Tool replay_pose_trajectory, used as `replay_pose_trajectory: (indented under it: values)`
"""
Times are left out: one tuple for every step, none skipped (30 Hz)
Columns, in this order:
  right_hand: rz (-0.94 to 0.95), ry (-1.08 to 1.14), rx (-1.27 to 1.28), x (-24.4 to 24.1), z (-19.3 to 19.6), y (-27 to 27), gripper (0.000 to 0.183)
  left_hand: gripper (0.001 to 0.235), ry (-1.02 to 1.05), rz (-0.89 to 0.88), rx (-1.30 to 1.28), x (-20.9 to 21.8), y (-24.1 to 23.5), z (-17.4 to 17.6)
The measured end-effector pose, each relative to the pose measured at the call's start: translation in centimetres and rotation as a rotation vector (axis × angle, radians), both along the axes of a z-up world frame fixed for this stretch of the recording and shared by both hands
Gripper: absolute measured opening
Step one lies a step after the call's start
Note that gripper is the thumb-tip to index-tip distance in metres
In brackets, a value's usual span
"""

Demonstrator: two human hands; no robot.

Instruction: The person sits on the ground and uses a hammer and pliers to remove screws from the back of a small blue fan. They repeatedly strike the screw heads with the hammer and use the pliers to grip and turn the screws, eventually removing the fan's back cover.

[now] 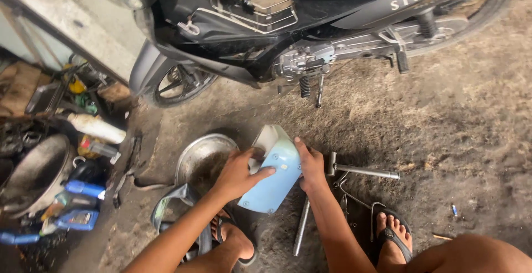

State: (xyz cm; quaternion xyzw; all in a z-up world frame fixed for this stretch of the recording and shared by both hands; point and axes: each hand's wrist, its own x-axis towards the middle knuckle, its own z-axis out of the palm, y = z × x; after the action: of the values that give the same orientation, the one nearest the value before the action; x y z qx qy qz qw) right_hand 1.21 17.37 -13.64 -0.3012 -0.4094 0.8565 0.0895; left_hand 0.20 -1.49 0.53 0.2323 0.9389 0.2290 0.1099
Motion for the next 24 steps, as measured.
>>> replay_pose_trajectory:
  values:
    - [0.02, -0.007, 0.002, 0.1, 0.2, -0.4, 0.05, 0.064, -0.007, 0.02, 0.002, 0.0, 0.1, -1.5]
    - [0.062, -0.022, 0.045, 0.3, 0.4, -0.7, 0.048, 0.062, 0.078, -0.021, -0.105, -0.1, 0.2, -2.9]
    - [0.092, -0.032, 0.085, 0.0, 0.7, -0.9, 0.047, 0.064, 0.166, -0.074, -0.216, -0.6, 0.5, -4.3]
    - [0.101, -0.033, 0.084, -0.1, 0.5, -0.9, 0.047, 0.064, 0.164, -0.065, -0.218, 0.2, 0.9, -3.4]
    - [0.096, -0.053, 0.064, 0.0, 0.2, -1.0, 0.045, 0.061, 0.115, -0.021, -0.166, 1.1, 1.2, -2.6]
    - [0.091, -0.073, 0.045, 0.1, -0.2, -1.0, 0.044, 0.059, 0.066, 0.023, -0.115, 1.9, 1.6, -1.7]
    - [0.095, -0.08, 0.04, 0.2, -0.1, -1.0, 0.044, 0.059, 0.059, 0.026, -0.12, 2.0, 1.6, -1.4]
    - [0.134, -0.097, 0.043, 0.4, -0.1, -1.1, 0.045, 0.057, -0.025, 0.057, -0.016, 2.1, 1.6, -1.0]
    - [0.163, -0.113, 0.046, 0.4, 0.0, -0.9, 0.046, 0.057, -0.108, 0.079, 0.088, 2.0, 1.7, -0.6]
    - [0.158, -0.118, 0.041, 0.5, -0.2, -0.8, 0.046, 0.057, -0.114, 0.074, 0.084, 2.0, 1.6, -0.8]
    - [0.175, -0.118, 0.061, 0.4, -0.3, -0.7, 0.046, 0.052, -0.226, 0.077, 0.232, 2.0, 1.5, -1.1]
    - [0.193, -0.119, 0.081, 0.3, -0.4, -0.7, 0.047, 0.051, -0.338, 0.08, 0.381, 2.0, 1.4, -1.3]
    - [0.194, -0.121, 0.078, 0.7, 0.4, -0.7, 0.047, 0.051, -0.34, 0.082, 0.379, 1.7, 0.9, -2.3]
    - [0.195, -0.113, 0.129, 1.0, 1.3, -0.8, 0.045, 0.035, -0.422, 0.087, 0.481, 1.5, 0.3, -3.2]
    - [0.195, -0.105, 0.181, 1.2, 2.2, -0.8, 0.043, 0.025, -0.503, 0.091, 0.585, 1.1, -0.1, -4.1]
    - [0.195, -0.106, 0.181, 1.1, 2.2, -0.8, 0.043, 0.025, -0.504, 0.091, 0.585, 0.9, -0.2, -4.6]
    - [0.161, -0.095, 0.193, 1.0, 2.2, -1.0, 0.041, 0.021, -0.516, 0.1, 0.612, 0.8, -0.4, -5.1]
    - [0.127, -0.085, 0.205, 1.0, 2.2, -1.1, 0.039, 0.025, -0.527, 0.108, 0.64, 0.8, -0.5, -5.6]
    - [0.13, -0.085, 0.205, 1.1, 2.7, -1.2, 0.039, 0.025, -0.527, 0.111, 0.64, 0.4, -0.7, -6.5]
    - [0.062, -0.068, 0.18, 1.2, 3.1, -1.3, 0.033, 0.035, -0.558, 0.12, 0.66, 0.0, -0.9, -7.4]
    - [-0.003, -0.048, 0.158, 1.2, 3.7, -1.5, 0.028, 0.046, -0.587, 0.132, 0.684, -0.4, -1.2, -8.3]
    - [0.006, -0.047, 0.16, 1.1, 3.6, -1.6, 0.028, 0.046, -0.583, 0.139, 0.688, -0.3, -0.9, -8.3]
    - [-0.028, -0.038, 0.168, 0.9, 3.4, -1.7, 0.024, 0.051, -0.6, 0.162, 0.735, -0.2, -0.6, -8.3]
    - [-0.062, -0.029, 0.175, 0.7, 3.3, -1.8, 0.02, 0.056, -0.616, 0.185, 0.781, -0.2, -0.3, -8.3]
